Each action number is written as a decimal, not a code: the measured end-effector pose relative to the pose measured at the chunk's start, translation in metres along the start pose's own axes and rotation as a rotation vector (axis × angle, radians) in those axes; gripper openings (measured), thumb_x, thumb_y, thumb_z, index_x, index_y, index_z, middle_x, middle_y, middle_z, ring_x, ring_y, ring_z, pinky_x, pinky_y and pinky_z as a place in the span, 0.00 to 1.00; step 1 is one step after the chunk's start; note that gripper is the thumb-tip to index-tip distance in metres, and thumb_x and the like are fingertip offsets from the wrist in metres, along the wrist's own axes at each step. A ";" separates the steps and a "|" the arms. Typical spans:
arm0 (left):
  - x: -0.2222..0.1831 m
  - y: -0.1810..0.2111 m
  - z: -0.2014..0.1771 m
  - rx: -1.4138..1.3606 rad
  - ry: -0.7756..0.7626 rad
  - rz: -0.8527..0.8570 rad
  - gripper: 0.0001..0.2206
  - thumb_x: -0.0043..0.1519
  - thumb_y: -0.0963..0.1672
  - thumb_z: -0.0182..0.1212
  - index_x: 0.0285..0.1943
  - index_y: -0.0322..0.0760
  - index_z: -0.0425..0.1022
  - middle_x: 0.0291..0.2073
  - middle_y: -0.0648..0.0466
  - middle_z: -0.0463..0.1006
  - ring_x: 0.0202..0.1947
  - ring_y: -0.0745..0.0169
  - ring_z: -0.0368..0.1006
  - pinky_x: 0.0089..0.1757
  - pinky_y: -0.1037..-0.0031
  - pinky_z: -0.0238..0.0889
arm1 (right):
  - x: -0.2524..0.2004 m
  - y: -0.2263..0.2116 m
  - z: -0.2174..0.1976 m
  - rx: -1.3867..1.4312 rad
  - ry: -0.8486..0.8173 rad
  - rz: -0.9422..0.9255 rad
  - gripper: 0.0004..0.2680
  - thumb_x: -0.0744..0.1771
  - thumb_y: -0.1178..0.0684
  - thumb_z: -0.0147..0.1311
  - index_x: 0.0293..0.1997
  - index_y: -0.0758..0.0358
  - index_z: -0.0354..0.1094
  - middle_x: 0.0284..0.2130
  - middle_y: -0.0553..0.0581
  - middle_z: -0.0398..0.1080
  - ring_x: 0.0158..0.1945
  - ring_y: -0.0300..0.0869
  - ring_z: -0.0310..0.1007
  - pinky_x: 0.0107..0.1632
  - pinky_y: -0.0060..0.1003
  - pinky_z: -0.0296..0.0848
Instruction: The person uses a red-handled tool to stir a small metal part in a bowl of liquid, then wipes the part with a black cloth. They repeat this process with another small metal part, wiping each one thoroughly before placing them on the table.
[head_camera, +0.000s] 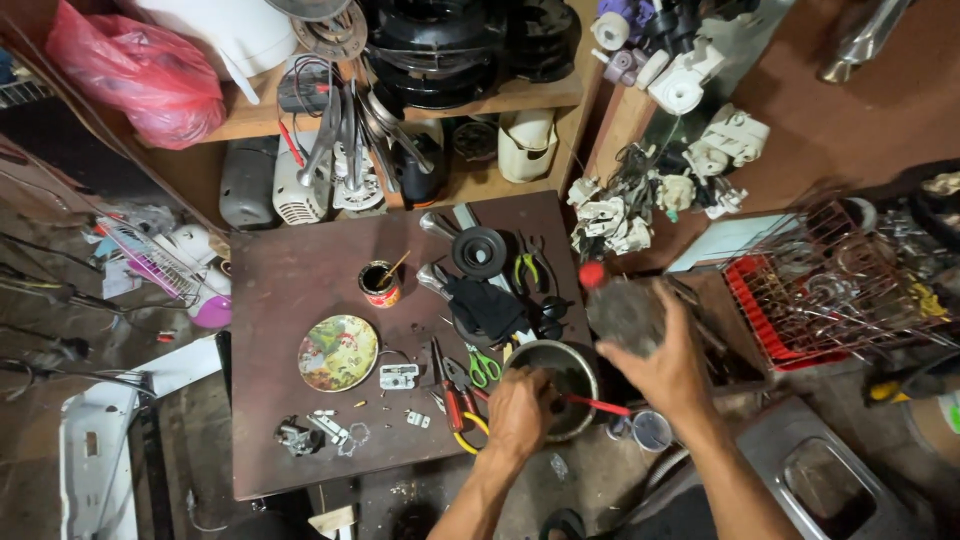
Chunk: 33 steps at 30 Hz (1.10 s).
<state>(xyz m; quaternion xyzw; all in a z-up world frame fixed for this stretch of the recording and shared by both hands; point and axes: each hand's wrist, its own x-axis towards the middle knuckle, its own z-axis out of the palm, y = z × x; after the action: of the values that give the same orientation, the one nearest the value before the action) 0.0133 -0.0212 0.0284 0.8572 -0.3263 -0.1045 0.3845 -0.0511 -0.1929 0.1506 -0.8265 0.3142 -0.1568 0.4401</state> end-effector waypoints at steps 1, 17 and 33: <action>-0.002 0.008 -0.007 0.004 -0.002 -0.004 0.04 0.58 0.36 0.57 0.30 0.32 0.73 0.31 0.46 0.78 0.31 0.45 0.70 0.32 0.58 0.66 | 0.014 -0.011 0.006 0.004 -0.004 0.002 0.43 0.54 0.53 0.71 0.74 0.62 0.40 0.69 0.66 0.50 0.71 0.57 0.52 0.67 0.61 0.55; -0.010 -0.057 0.048 0.002 0.023 0.088 0.14 0.50 0.48 0.68 0.46 0.55 0.81 0.34 0.58 0.80 0.41 0.53 0.66 0.41 0.54 0.50 | 0.270 -0.005 0.184 0.128 0.288 -0.062 0.37 0.59 0.50 0.74 0.69 0.62 0.43 0.64 0.71 0.57 0.65 0.60 0.59 0.62 0.52 0.61; -0.014 -0.064 0.074 0.054 0.094 0.183 0.10 0.57 0.52 0.65 0.39 0.49 0.79 0.36 0.60 0.81 0.42 0.56 0.66 0.34 0.56 0.49 | 0.272 -0.029 0.177 -0.228 0.161 0.185 0.33 0.61 0.36 0.69 0.61 0.67 0.52 0.46 0.66 0.66 0.48 0.54 0.68 0.47 0.47 0.71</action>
<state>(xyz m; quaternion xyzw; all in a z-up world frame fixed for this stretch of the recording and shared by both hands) 0.0017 -0.0249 -0.0700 0.8378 -0.3876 -0.0198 0.3840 0.2597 -0.2482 0.0698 -0.8235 0.4388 -0.1447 0.3293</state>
